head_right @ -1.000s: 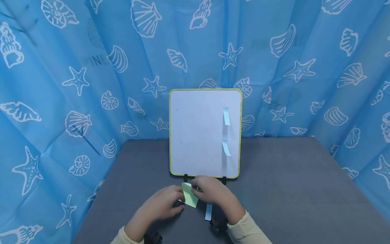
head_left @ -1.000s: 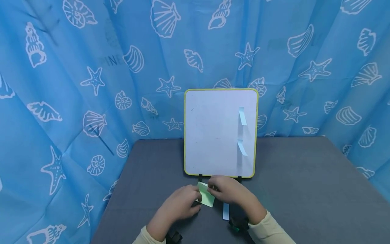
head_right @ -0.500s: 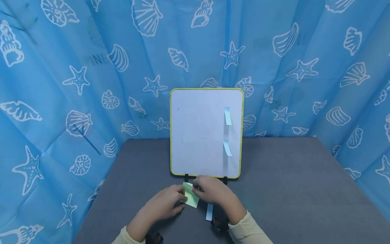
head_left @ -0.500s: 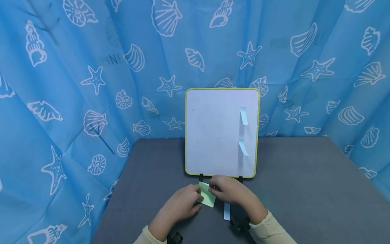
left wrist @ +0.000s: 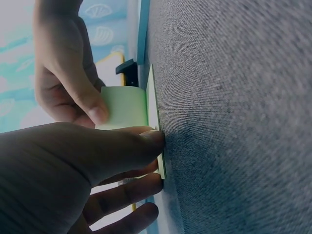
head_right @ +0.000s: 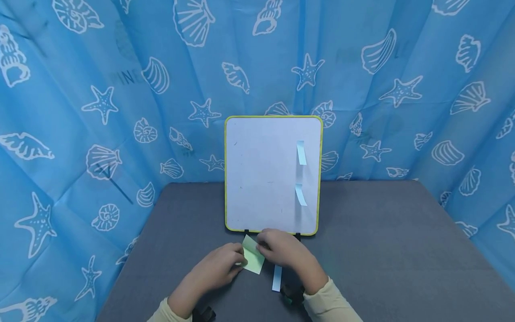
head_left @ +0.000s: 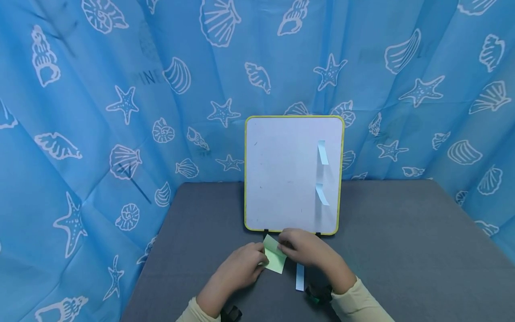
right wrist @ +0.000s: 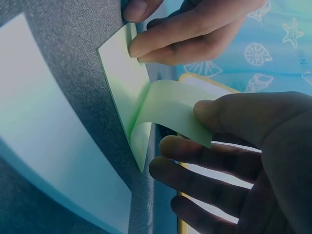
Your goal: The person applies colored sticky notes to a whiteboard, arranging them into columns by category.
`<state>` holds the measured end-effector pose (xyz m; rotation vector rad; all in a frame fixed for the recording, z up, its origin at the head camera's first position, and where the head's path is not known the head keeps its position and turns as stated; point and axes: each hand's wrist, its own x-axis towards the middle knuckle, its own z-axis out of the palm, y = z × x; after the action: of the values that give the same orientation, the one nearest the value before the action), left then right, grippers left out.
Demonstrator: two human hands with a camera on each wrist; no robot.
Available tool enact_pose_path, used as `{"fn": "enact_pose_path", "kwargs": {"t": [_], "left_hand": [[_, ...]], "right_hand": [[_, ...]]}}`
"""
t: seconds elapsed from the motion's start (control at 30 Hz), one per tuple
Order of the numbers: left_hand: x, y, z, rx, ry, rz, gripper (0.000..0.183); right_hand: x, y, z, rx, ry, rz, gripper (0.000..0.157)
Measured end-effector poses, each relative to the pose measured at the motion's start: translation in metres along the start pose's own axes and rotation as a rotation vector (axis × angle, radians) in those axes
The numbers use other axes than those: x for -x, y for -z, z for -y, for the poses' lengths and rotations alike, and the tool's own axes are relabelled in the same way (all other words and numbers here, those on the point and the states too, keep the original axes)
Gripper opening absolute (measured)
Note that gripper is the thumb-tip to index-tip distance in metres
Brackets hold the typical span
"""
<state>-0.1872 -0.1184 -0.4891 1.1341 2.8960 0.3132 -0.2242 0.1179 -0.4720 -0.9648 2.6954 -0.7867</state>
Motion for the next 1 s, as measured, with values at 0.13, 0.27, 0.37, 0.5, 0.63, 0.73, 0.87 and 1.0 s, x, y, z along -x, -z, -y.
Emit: {"fn": "enact_pose_path", "kwargs": {"t": [0.13, 0.27, 0.37, 0.5, 0.63, 0.73, 0.87, 1.0], "left_hand": [[0.0, 0.0, 0.0, 0.0, -0.002, -0.016, 0.01], [0.0, 0.0, -0.001, 0.013, -0.01, -0.043, 0.008], [0.0, 0.0, -0.001, 0.026, -0.009, -0.056, 0.007], [-0.001, 0.0, -0.002, 0.032, -0.003, -0.055, 0.006], [0.0, 0.001, -0.002, 0.029, -0.007, -0.054, 0.006], [0.0, 0.001, -0.002, 0.03, -0.01, -0.06, 0.005], [0.0, 0.0, -0.001, 0.035, -0.013, -0.071, 0.006], [0.0, -0.001, -0.001, 0.04, -0.01, -0.064, 0.005]], "right_hand": [[0.0, 0.002, 0.0, 0.012, -0.007, -0.01, 0.011], [0.0, 0.004, 0.001, 0.018, -0.001, -0.017, 0.013], [0.0, 0.005, 0.0, 0.015, 0.002, -0.018, 0.014], [0.0, 0.005, -0.002, 0.012, -0.003, -0.016, 0.014], [0.001, 0.007, -0.002, 0.016, -0.013, -0.012, 0.011], [0.001, 0.009, -0.003, 0.029, -0.021, -0.017, 0.01], [0.002, 0.011, -0.004, 0.038, -0.031, -0.031, 0.009], [0.003, 0.012, -0.005, 0.03, -0.03, -0.038, 0.009]]}}
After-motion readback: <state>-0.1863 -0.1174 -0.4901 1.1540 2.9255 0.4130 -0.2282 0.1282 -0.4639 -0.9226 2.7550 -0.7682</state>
